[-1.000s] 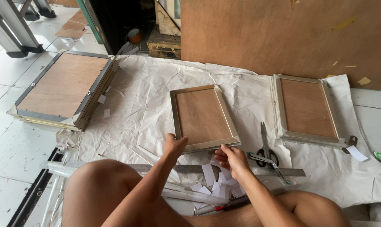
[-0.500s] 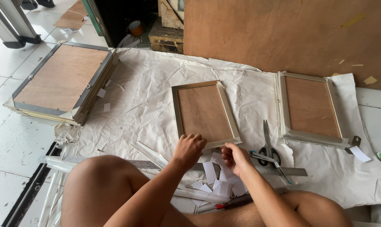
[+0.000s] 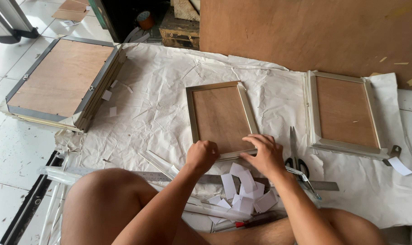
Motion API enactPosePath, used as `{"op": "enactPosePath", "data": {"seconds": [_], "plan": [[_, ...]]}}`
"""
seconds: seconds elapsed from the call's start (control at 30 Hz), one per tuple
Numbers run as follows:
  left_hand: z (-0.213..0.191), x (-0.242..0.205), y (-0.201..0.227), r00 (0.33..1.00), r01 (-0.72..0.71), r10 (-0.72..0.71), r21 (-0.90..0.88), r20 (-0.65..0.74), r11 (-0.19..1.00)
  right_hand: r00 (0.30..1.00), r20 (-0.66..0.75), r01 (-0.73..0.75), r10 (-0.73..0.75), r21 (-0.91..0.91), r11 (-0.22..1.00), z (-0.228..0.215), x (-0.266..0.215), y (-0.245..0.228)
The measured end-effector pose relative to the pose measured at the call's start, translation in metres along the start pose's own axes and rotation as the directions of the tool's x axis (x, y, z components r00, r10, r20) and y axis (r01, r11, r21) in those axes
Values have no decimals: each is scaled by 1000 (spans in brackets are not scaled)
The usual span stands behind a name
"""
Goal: The person assembles a picture frame by attaching clear plastic strips to the edges of a wooden frame. They use a stapler to secure the plastic and trim excess material with scissors.
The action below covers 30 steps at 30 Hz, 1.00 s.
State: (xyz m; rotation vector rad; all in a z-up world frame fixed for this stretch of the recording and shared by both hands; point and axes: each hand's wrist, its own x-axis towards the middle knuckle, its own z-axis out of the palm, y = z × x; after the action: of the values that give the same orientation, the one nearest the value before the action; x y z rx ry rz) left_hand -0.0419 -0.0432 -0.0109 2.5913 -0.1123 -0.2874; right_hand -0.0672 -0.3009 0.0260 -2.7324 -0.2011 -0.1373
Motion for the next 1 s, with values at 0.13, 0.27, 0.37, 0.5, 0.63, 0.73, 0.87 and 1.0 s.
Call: {"op": "enactPosePath", "data": {"seconds": [0.13, 0.27, 0.37, 0.5, 0.63, 0.73, 0.87, 1.0], "plan": [[-1, 4, -1, 999, 35, -35, -17, 36, 999, 999, 40, -16, 15, 24, 1000, 7, 12, 19], [4, 11, -6, 999, 26, -25, -82, 22, 996, 998, 15, -54, 53, 65, 996, 27, 23, 41], [9, 24, -15, 999, -21, 20, -41, -28, 999, 998, 50, -41, 37, 96, 995, 19, 28, 39], [24, 42, -35, 998, 5, -10, -72, -68, 997, 968, 250, -50, 32, 66, 997, -4, 28, 25], [-36, 9, 17, 995, -94, 91, -172, -27, 981, 954, 296, -64, 41, 69, 996, -7, 34, 28], [-45, 1, 32, 954, -173, 158, 37, 256, 984, 896, 441, -85, 51, 59, 995, -21, 33, 19], [-12, 15, 15, 926, -329, 250, 282, 284, 901, 894, 449, -18, 11, 11, 1000, -9, 32, 26], [-18, 18, 10, 943, -241, 188, 174, 273, 955, 941, 332, 45, -72, 90, 995, -8, 37, 37]]}}
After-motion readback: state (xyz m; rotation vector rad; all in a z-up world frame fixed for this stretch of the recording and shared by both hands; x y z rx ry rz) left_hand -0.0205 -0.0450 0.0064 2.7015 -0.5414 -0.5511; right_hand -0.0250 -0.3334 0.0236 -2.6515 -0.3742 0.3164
